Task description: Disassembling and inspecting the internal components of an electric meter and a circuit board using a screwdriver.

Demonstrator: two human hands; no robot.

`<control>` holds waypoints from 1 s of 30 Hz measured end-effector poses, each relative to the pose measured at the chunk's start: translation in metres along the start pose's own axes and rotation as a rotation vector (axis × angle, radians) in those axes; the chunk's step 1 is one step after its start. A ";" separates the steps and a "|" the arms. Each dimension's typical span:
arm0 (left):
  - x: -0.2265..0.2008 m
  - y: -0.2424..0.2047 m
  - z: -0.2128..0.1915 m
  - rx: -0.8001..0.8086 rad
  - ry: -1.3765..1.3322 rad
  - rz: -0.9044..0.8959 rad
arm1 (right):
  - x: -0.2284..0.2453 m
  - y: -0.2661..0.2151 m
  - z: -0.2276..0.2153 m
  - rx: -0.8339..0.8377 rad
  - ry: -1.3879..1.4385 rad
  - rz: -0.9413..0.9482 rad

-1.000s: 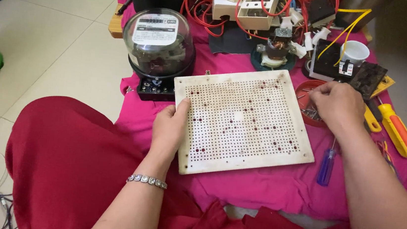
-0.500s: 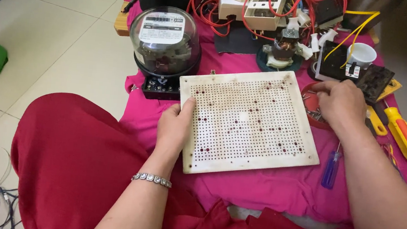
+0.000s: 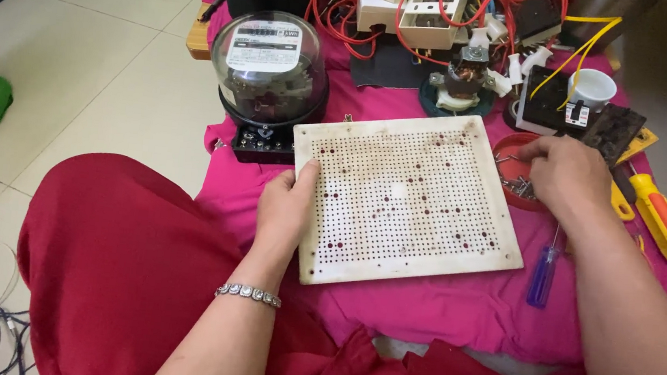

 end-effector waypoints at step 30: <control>0.001 0.001 0.001 0.017 -0.027 0.036 | -0.102 -0.038 -0.018 -0.213 -0.216 0.293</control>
Point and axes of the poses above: each hand's wrist, its own y-axis towards the middle knuckle, its own z-axis out of the palm, x = y × z, the point moved 7 cm from there along y, towards the middle knuckle, and after that the axes turned 8 degrees about -z, right-handed, at the moved point
